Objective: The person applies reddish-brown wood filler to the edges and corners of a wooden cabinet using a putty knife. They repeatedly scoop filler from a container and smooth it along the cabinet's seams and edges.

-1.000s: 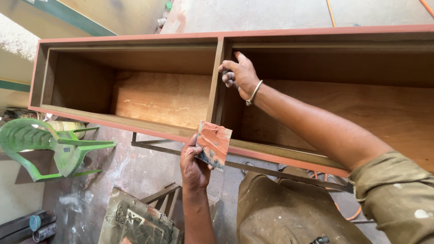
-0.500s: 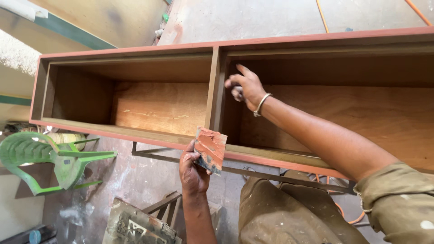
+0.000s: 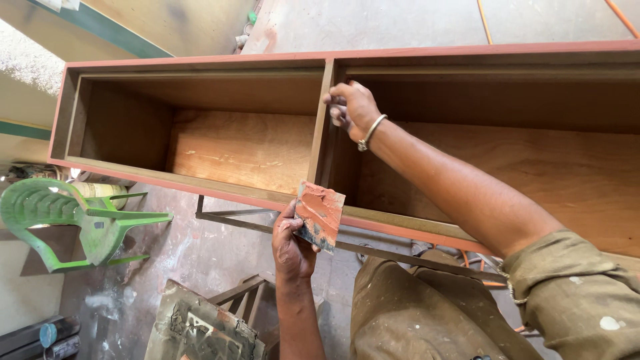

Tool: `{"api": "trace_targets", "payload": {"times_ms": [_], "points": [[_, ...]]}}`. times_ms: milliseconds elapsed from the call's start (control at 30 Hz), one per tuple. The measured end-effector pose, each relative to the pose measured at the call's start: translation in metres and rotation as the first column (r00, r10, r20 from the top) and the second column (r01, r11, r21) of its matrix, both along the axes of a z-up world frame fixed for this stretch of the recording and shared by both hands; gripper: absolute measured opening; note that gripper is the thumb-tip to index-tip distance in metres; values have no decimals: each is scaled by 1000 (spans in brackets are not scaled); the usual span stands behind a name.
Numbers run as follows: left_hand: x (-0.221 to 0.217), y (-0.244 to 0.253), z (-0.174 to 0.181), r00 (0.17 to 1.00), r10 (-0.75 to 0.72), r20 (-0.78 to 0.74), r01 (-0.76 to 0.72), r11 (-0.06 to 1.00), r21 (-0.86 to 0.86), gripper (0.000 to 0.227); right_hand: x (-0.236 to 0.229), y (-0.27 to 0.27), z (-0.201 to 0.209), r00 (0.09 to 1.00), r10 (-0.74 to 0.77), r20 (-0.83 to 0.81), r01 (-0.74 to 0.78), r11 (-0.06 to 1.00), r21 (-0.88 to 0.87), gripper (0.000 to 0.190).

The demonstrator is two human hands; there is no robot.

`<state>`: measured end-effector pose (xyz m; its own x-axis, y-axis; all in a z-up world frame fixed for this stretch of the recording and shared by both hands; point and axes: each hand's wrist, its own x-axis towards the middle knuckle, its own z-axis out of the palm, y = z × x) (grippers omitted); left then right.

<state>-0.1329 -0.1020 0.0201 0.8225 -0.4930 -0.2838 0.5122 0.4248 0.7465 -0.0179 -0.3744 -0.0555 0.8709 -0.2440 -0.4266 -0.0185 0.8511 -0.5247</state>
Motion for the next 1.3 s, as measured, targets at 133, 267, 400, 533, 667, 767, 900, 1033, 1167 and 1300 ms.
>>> {"api": "trace_targets", "payload": {"times_ms": [133,267,400,533,667,767,900,1033,1167,1300], "points": [[-3,3,-2,1000,3,-1,-3,1000,11,53,-8,1,8,998,10,58,-7,999,-53,84],[-1,0,-4,1000,9,-16,-9,1000,11,54,-42,-14,-2,993,114,6,-109,965,-239,88],[-6,0,-9,1000,-14,-23,14,1000,-13,53,-48,-16,-21,980,192,-43,-197,944,-264,85],[-5,-7,-7,999,-15,-45,13,999,-36,53,-19,-15,-13,989,147,16,-141,972,-187,83],[-1,-15,2,999,-31,-16,30,998,-53,53,-2,-15,15,996,92,-10,-92,996,-4,78],[-4,-19,3,997,-56,45,61,991,-116,51,-23,-29,24,977,191,90,-174,971,-165,75],[-9,-16,4,964,161,-210,-161,987,19,54,-65,-60,20,923,381,-51,-269,546,-793,70],[-11,-15,1,999,-6,-41,2,996,-85,52,-76,-80,20,929,146,-339,-247,-436,-865,65],[-12,-23,-3,1000,-19,-21,16,989,-150,51,-54,-81,40,940,93,-328,-139,-773,-619,61],[-12,-36,1,999,-42,10,43,990,-137,54,-35,-78,55,883,42,-467,-179,-890,-419,60]]}}
